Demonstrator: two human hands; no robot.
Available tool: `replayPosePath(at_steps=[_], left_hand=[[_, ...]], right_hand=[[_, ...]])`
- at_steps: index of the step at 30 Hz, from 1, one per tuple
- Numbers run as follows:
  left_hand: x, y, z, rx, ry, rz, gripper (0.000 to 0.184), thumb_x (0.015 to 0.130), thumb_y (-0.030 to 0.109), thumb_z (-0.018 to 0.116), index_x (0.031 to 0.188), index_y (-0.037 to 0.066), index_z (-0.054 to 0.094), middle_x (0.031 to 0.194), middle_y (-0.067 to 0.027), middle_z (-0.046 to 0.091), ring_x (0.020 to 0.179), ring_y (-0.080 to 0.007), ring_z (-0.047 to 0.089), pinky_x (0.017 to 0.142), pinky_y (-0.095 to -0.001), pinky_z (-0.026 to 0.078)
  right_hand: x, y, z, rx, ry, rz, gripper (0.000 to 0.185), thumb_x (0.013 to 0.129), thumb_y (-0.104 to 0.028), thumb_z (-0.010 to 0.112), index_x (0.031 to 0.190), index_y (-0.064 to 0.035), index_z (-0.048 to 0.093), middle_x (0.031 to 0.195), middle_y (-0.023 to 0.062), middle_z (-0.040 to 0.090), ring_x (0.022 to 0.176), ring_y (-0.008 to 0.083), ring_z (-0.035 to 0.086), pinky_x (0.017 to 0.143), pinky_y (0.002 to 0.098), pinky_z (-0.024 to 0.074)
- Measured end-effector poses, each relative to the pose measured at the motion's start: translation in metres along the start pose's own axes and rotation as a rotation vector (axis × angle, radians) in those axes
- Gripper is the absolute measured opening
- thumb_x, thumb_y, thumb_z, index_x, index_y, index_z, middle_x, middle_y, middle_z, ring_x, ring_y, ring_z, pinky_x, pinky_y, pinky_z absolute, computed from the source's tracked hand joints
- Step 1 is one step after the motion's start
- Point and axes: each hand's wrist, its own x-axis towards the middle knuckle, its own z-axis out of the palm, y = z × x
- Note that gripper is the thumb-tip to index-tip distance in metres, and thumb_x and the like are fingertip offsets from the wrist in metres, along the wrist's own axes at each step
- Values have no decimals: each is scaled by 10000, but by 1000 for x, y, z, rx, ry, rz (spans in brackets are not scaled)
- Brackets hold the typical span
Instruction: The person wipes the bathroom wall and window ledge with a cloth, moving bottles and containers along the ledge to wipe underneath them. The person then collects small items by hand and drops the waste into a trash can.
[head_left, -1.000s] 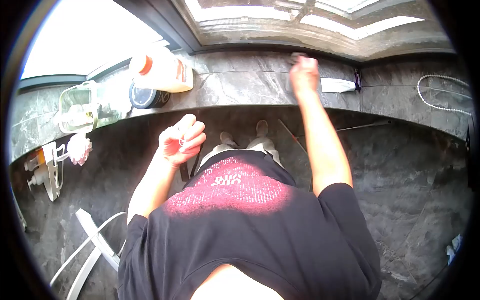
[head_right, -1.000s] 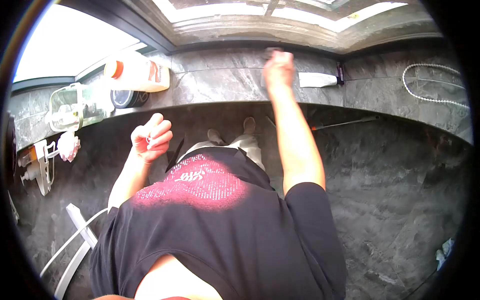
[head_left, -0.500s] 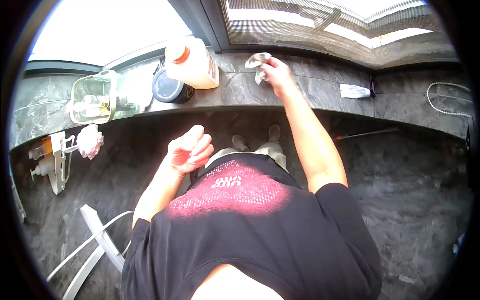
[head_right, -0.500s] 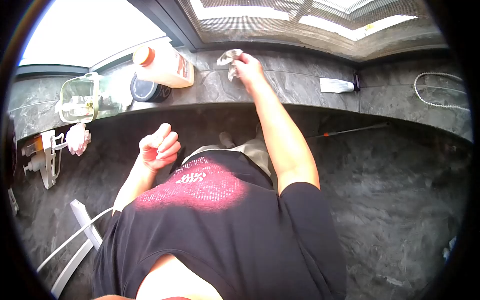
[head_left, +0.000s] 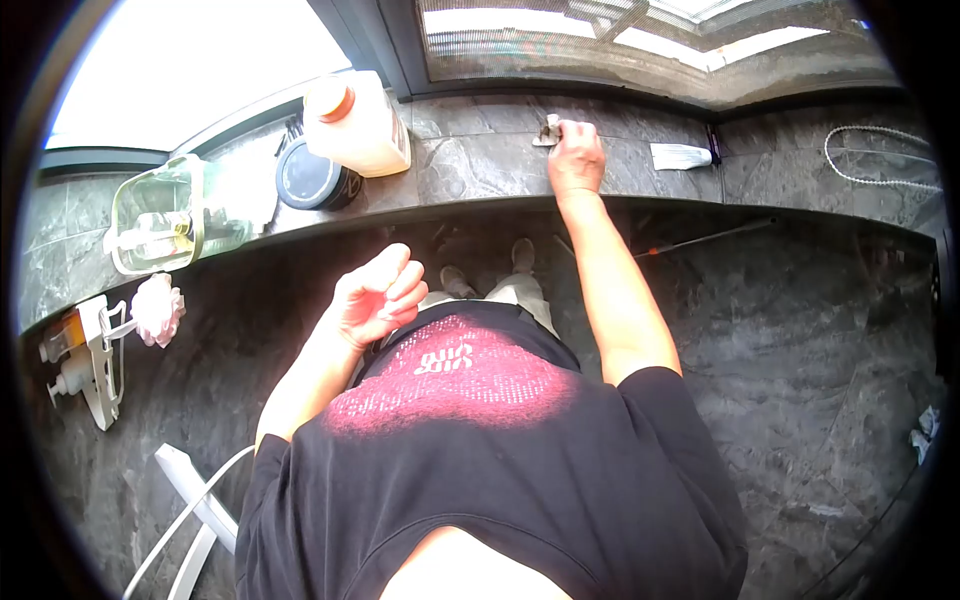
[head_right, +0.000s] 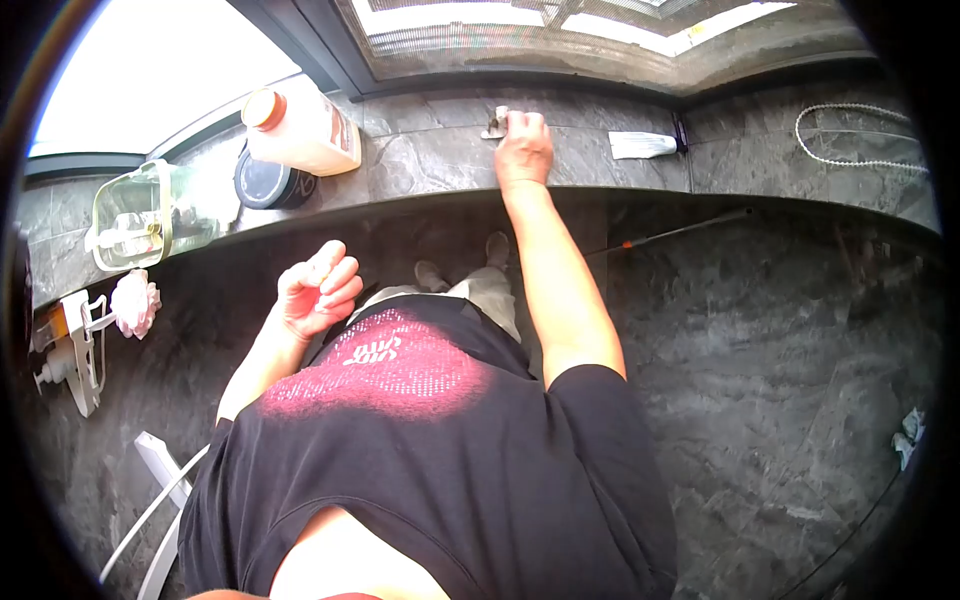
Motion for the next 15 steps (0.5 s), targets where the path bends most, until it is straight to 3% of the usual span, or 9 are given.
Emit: replayPosePath(at_steps=[6, 8, 10, 15], left_hand=[[-7, -1, -9, 46, 108, 13, 158, 778, 86, 604, 770, 85, 447, 659, -44, 405, 568, -121, 388, 448, -206, 349], [-5, 0, -8, 75, 110, -9, 152, 783, 84, 598, 763, 85, 447, 653, -44, 403, 568, -119, 387, 445, -206, 348], [-3, 0, -3, 80, 119, -14, 160, 754, 49, 572, 737, 72, 414, 628, -48, 403, 546, -121, 389, 438, -203, 363], [3, -5, 1, 20, 1, 17, 161, 757, 72, 595, 723, 67, 438, 620, -67, 424, 523, -140, 384, 443, -233, 340]], right_hand=[[-5, -1, -15, 4, -57, -44, 214, 740, -152, 627, 947, -99, 632, 959, 125, 562, 883, 304, 564, 789, 392, 480], [8, 20, -9, 255, -217, 128, 227, 732, -169, 635, 942, -81, 638, 938, 140, 592, 858, 303, 589, 786, 382, 487], [18, 31, -30, 327, -150, 158, 210, 725, -152, 640, 914, -60, 636, 868, 142, 614, 833, 299, 600, 771, 380, 490], [-9, 122, -80, -20, -1, 165, 104, 771, -110, 604, 861, -62, 624, 837, 124, 587, 774, 298, 577, 705, 397, 491]])
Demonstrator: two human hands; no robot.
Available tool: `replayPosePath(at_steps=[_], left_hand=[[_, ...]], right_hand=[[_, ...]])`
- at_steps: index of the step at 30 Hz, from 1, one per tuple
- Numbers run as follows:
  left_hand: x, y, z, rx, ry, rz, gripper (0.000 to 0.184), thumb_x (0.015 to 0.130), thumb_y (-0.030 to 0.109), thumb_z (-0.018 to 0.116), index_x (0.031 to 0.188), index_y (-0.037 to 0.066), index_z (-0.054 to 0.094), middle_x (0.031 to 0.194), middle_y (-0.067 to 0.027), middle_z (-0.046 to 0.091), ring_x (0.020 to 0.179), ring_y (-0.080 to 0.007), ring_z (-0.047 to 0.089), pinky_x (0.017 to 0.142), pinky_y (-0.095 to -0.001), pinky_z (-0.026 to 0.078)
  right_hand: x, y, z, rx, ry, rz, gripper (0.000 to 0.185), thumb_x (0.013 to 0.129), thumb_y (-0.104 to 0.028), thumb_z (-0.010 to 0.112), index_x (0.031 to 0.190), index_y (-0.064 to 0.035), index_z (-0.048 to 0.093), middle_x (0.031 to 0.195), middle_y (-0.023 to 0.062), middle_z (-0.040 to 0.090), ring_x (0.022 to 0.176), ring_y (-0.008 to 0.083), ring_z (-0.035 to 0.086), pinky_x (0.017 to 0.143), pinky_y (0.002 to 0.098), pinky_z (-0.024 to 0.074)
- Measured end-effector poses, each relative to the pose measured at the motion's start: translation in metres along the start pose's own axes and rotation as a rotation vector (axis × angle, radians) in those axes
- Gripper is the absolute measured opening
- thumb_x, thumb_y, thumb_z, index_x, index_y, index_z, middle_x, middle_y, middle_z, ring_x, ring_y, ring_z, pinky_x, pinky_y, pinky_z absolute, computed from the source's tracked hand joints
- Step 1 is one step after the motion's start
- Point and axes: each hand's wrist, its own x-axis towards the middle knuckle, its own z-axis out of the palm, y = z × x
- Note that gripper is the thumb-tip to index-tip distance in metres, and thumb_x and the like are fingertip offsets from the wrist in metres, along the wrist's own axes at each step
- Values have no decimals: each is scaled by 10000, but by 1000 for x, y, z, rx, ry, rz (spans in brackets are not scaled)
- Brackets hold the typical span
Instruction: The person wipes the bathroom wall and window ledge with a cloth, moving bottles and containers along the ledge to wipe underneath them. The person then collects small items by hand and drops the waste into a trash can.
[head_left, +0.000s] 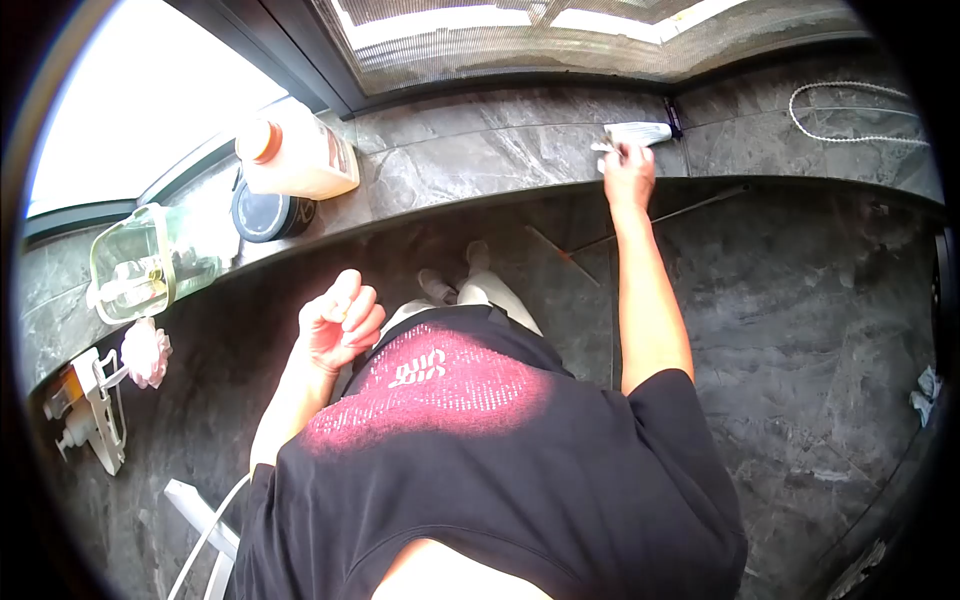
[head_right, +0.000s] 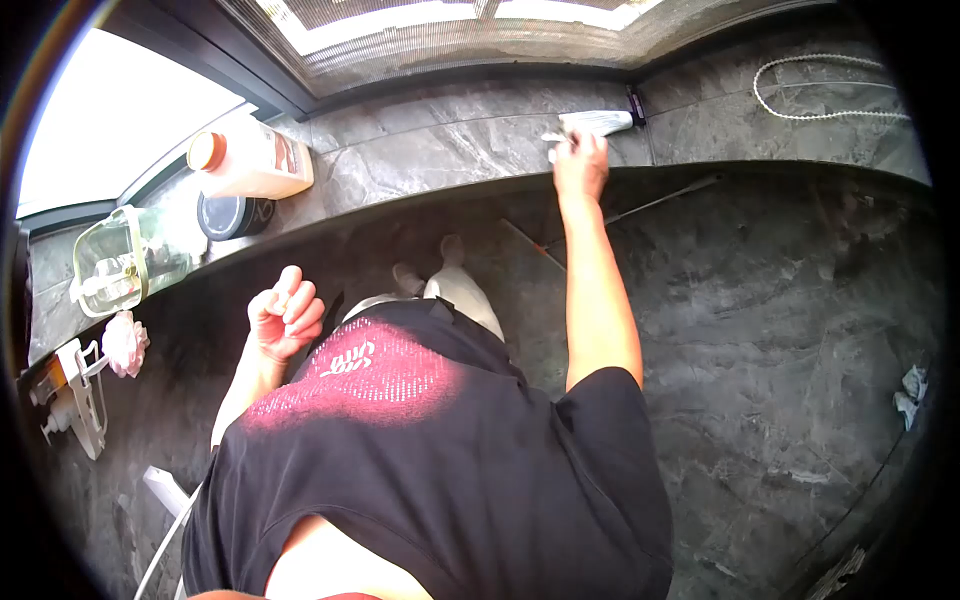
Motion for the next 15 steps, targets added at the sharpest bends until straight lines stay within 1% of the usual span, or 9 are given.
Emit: replayPosePath(at_steps=[2, 4, 5, 6, 8, 11, 12, 13, 15], left_hand=[[3, -2, 0, 19, 15, -10, 155, 745, 67, 575, 711, 73, 424, 610, -59, 416, 519, -145, 389, 441, -247, 337], [12, -5, 1, 43, 45, -12, 151, 735, 59, 555, 695, 79, 411, 600, -49, 408, 515, -147, 392, 445, -260, 338], [17, -5, 5, 50, 68, -6, 152, 737, 58, 554, 691, 80, 411, 601, -48, 408, 516, -145, 389, 450, -260, 340], [23, -5, 9, 58, 61, -4, 157, 741, 56, 551, 683, 82, 408, 604, -46, 403, 522, -145, 387, 456, -256, 343], [33, -8, 16, 23, 33, -7, 163, 748, 67, 565, 688, 76, 414, 612, -54, 407, 529, -144, 381, 456, -250, 346], [49, -7, 23, 24, -51, -29, 173, 769, 98, 567, 690, 79, 414, 622, -58, 406, 541, -148, 377, 457, -253, 350], [52, -6, 26, 16, -33, -29, 175, 771, 102, 564, 691, 82, 410, 622, -57, 405, 543, -149, 378, 455, -253, 347], [55, -5, 29, 8, -12, -23, 176, 774, 105, 561, 691, 85, 406, 622, -57, 404, 545, -150, 379, 452, -253, 344], [58, -4, 29, 29, 20, 13, 169, 781, 105, 542, 701, 94, 395, 618, -50, 389, 545, -145, 368, 450, -245, 333]], right_hand=[[-25, -3, 15, -45, 156, -13, 61, 786, -90, 569, 826, -76, 613, 816, 113, 572, 749, 301, 569, 648, 399, 491], [-36, -68, 27, -28, 12, -35, 61, 769, -75, 557, 804, -90, 604, 795, 101, 568, 757, 298, 562, 644, 404, 488], [-46, -91, 46, 83, 27, -211, 55, 752, -63, 548, 783, -88, 586, 773, 96, 553, 760, 280, 551, 639, 393, 481], [-56, -117, 63, 38, -12, -306, 41, 741, -50, 543, 757, -83, 562, 770, 93, 536, 777, 265, 547, 649, 381, 473], [-60, -155, 70, 221, -29, -320, 53, 723, -37, 557, 760, -70, 540, 800, 97, 523, 785, 272, 545, 677, 371, 472], [-43, -126, 55, 531, -132, -235, 136, 677, -35, 617, 805, -65, 583, 824, 121, 547, 792, 310, 553, 705, 394, 476], [-32, -101, 45, 469, -96, -226, 134, 691, -113, 648, 811, -90, 593, 824, 118, 541, 818, 310, 546, 719, 403, 472], [-22, -84, 13, 525, -61, -41, 137, 711, -111, 639, 843, -92, 609, 824, 111, 541, 821, 300, 542, 732, 395, 459], [-2, -18, -21, 324, 59, 171, 149, 744, -87, 596, 891, -75, 619, 851, 122, 553, 850, 301, 544, 743, 402, 454]])
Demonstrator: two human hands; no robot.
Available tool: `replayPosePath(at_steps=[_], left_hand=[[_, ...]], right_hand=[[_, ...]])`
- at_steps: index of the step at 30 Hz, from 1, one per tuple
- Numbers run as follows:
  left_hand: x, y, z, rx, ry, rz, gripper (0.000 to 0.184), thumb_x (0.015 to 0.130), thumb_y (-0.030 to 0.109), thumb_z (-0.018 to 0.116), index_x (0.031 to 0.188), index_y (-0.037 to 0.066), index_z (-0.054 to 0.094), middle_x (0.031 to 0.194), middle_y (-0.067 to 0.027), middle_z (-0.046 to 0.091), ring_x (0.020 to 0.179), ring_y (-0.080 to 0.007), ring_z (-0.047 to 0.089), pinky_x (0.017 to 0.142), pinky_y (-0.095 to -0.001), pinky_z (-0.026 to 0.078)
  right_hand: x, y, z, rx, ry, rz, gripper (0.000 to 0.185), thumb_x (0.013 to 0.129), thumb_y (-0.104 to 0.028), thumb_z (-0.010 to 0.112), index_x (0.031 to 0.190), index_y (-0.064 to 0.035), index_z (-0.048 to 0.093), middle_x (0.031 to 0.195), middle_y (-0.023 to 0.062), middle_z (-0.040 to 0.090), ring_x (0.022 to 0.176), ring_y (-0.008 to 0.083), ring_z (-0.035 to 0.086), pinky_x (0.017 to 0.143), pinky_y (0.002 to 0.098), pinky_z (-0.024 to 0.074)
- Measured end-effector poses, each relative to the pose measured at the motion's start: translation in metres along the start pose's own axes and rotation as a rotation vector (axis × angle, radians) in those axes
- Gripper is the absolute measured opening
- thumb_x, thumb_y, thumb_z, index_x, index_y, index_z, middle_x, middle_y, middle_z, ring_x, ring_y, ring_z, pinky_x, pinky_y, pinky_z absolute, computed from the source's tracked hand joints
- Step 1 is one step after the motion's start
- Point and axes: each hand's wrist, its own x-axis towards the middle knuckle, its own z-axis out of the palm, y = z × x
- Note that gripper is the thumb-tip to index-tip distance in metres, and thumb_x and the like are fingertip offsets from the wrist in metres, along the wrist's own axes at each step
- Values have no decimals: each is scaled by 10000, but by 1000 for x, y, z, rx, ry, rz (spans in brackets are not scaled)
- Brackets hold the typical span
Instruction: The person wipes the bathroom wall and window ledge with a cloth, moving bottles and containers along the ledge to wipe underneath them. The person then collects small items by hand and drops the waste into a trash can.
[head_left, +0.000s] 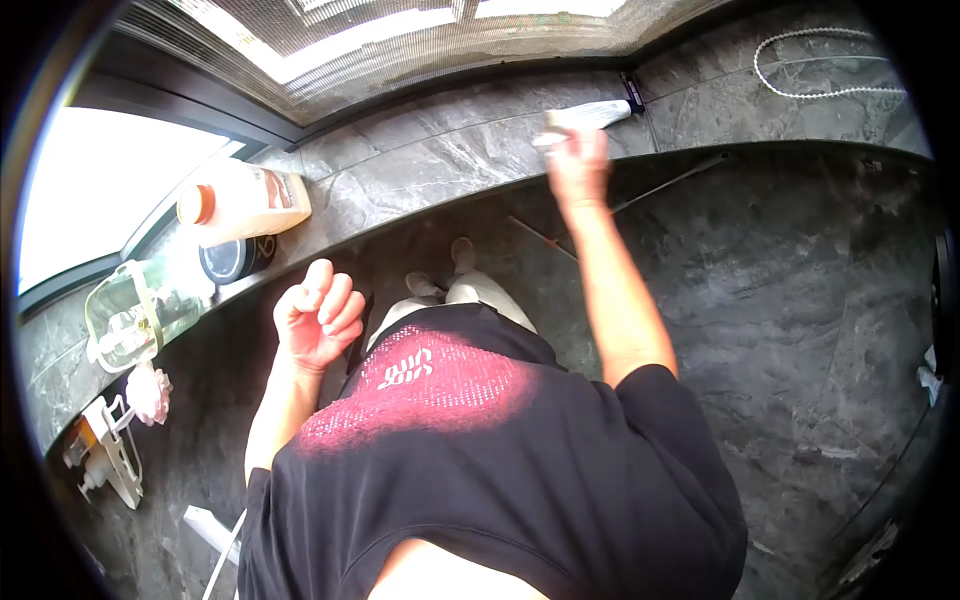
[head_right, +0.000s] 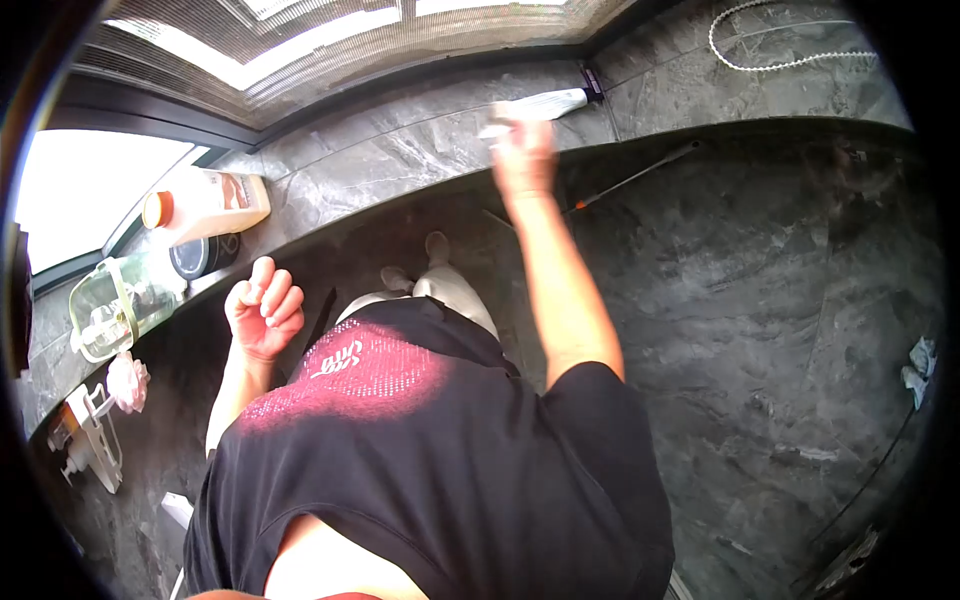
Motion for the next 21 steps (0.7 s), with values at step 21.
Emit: replayPosePath(at_steps=[21], left_hand=[[3, -25, 30, -35, 108, 260, 341, 977, 294, 407, 693, 106, 379, 633, -3, 360, 516, -75, 341, 399, -168, 303]], right_hand=[[-20, -9, 65, -132, -221, -379, 205, 724, -42, 569, 929, -33, 565, 921, 134, 529, 846, 310, 546, 740, 386, 479]])
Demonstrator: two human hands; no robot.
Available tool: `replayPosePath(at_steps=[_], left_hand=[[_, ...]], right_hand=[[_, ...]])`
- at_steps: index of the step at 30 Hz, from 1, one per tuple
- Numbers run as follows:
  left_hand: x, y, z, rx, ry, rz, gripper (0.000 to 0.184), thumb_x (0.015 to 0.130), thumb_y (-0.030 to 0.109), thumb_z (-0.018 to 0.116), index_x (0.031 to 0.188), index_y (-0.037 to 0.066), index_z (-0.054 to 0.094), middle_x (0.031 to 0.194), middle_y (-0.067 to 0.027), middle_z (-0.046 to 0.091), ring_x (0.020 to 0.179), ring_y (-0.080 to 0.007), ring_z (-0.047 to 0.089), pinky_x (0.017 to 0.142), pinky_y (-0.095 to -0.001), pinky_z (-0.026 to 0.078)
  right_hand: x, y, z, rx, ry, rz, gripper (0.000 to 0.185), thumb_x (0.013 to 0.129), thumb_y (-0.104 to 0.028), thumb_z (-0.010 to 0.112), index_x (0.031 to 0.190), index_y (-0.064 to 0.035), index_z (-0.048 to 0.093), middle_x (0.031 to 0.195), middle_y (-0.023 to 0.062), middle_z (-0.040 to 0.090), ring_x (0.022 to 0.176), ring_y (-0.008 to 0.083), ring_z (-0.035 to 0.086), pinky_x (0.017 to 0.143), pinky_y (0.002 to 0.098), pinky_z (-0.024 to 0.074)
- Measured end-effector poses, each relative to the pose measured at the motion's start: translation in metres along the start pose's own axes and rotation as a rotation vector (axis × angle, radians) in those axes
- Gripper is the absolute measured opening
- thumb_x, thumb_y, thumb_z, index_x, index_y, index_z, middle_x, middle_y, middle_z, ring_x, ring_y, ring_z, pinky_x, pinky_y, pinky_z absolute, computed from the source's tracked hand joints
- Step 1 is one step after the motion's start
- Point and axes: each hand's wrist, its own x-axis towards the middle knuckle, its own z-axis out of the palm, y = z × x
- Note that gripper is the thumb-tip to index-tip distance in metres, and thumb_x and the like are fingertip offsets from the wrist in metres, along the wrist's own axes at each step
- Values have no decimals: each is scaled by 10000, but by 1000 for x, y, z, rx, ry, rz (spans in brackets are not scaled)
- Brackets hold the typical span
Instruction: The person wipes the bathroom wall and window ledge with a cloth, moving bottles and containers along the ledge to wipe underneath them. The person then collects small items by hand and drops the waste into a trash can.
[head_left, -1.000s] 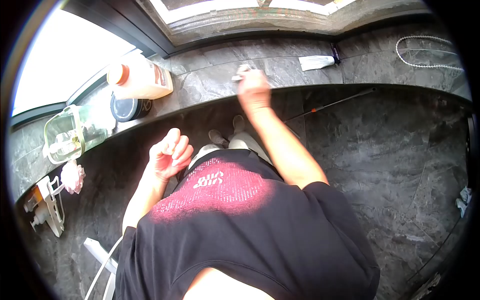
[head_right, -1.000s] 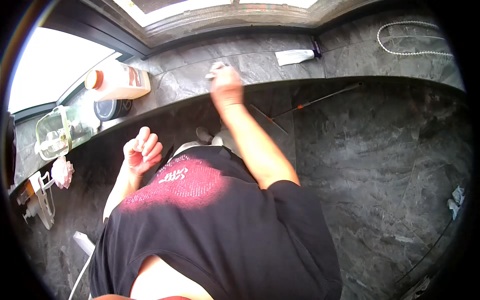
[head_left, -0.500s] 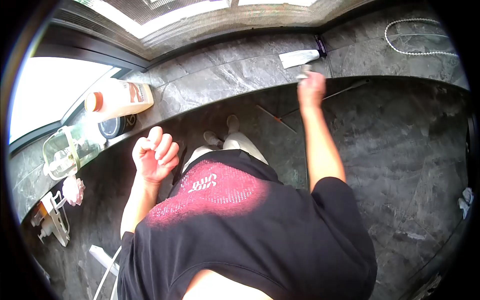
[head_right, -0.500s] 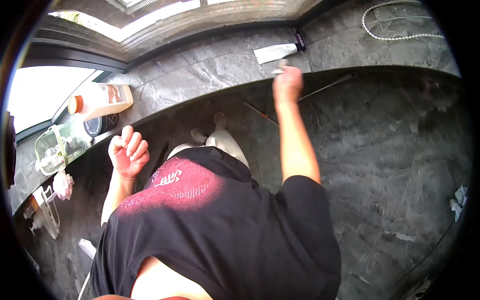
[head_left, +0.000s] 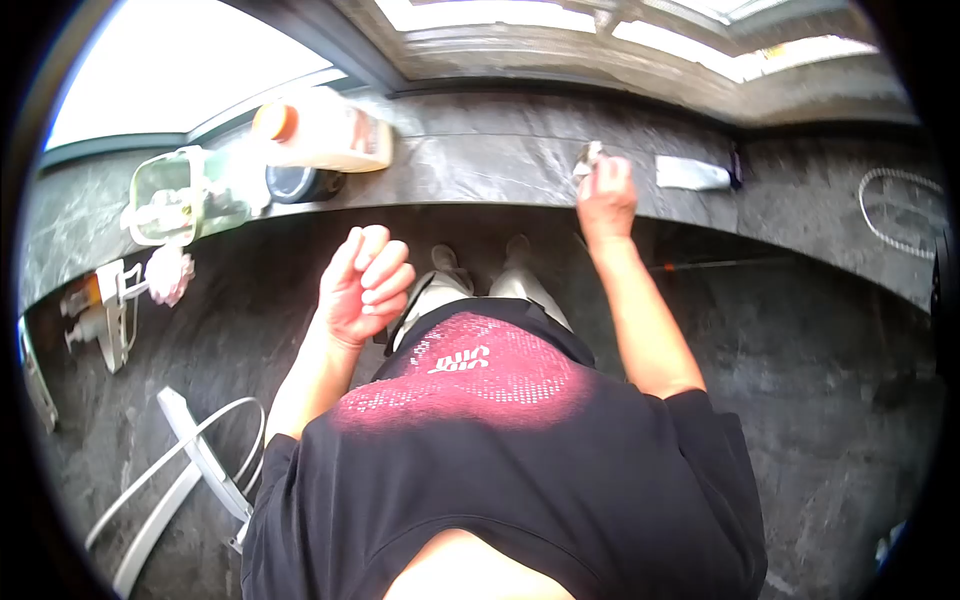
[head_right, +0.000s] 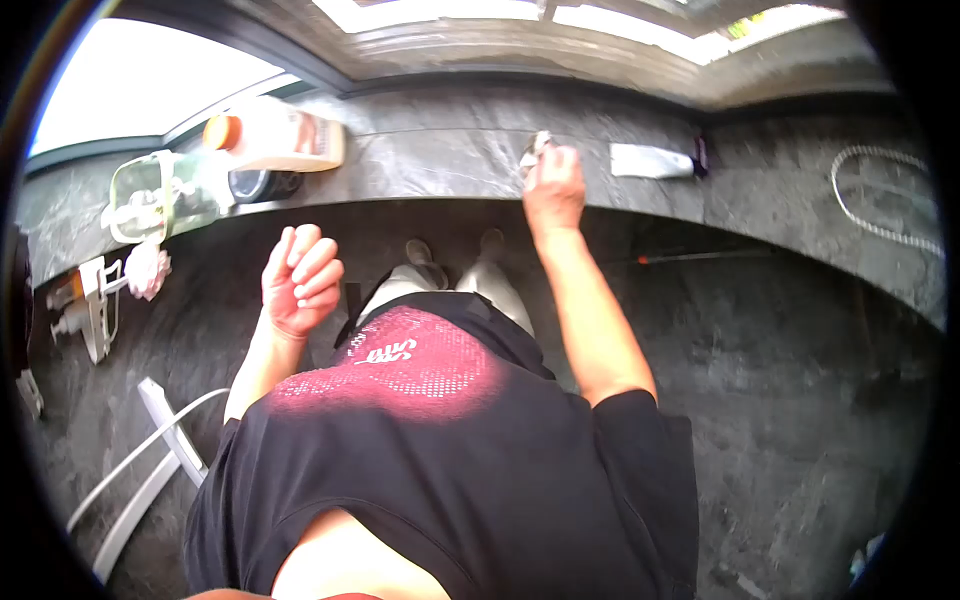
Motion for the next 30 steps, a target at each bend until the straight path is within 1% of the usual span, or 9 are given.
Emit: replayPosePath(at_steps=[5, 9, 13, 16, 17, 19, 21, 25, 30], left_hand=[[-19, 21, -4, -27, 10, -4, 256, 971, 253, 444, 776, 99, 385, 689, 2, 357, 554, -62, 352, 402, -148, 333], [-38, 47, 4, 79, 79, 2, 56, 914, 79, 531, 948, 80, 486, 715, 1, 363, 559, -51, 356, 397, -138, 325], [-54, 70, -17, 100, 114, 115, 185, 923, 87, 508, 1107, 67, 500, 702, 20, 368, 506, -45, 331, 388, -147, 300], [-59, 88, -24, 327, 377, 205, 199, 943, 218, 505, 1069, 69, 542, 630, 48, 329, 480, -39, 298, 388, -166, 230], [-58, 93, -27, 356, 453, 231, 203, 948, 225, 498, 1072, 73, 549, 627, 52, 317, 477, -35, 292, 383, -167, 222], [-56, 99, -22, 476, 523, 246, 301, 947, 238, 505, 1194, 66, 495, 640, 58, 333, 482, -31, 287, 395, -167, 228], [-49, 104, -9, 517, 588, 253, 341, 938, 261, 522, 1213, 65, 474, 641, 60, 341, 481, -29, 289, 395, -170, 230], [-49, 119, -19, 518, 505, 277, 344, 928, 259, 541, 1204, 61, 490, 656, 57, 357, 487, -25, 298, 399, -163, 222], [-34, 128, -43, 1191, 565, 564, 392, 878, 267, 614, 1177, 24, 542, 640, 59, 347, 544, -34, 311, 480, -182, 262]], right_hand=[[-15, -109, 49, 101, -149, -209, 236, 705, -44, 597, 938, -66, 566, 887, 103, 523, 836, 280, 559, 725, 378, 490], [22, -70, 30, 240, -136, -143, 214, 710, -15, 586, 907, -94, 609, 895, 99, 552, 846, 290, 561, 729, 384, 489], [54, 5, 8, -240, 98, 131, 155, 817, -122, 549, 925, -29, 611, 848, 159, 587, 801, 292, 590, 713, 389, 493], [61, -64, 30, 569, 86, 772, 232, 874, -216, 444, 871, -16, 562, 810, 186, 590, 759, 309, 584, 684, 370, 475], [46, -50, 88, 46, 132, 150, 201, 880, -190, 432, 857, -25, 544, 806, 169, 574, 736, 306, 570, 675, 384, 469], [38, -132, 121, -36, 31, -113, 73, 801, -89, 501, 820, -71, 569, 864, 132, 553, 806, 295, 556, 707, 411, 480], [31, -186, 139, -15, -124, -94, 75, 744, -75, 542, 810, -84, 578, 856, 114, 556, 816, 285, 551, 726, 406, 483], [47, -136, 109, 30, 27, -269, 107, 699, -85, 600, 804, -87, 585, 828, 106, 561, 806, 272, 548, 729, 399, 484], [57, -79, 74, -103, 107, 337, 71, 784, -77, 553, 838, -59, 596, 840, 137, 559, 831, 295, 557, 728, 392, 490]])
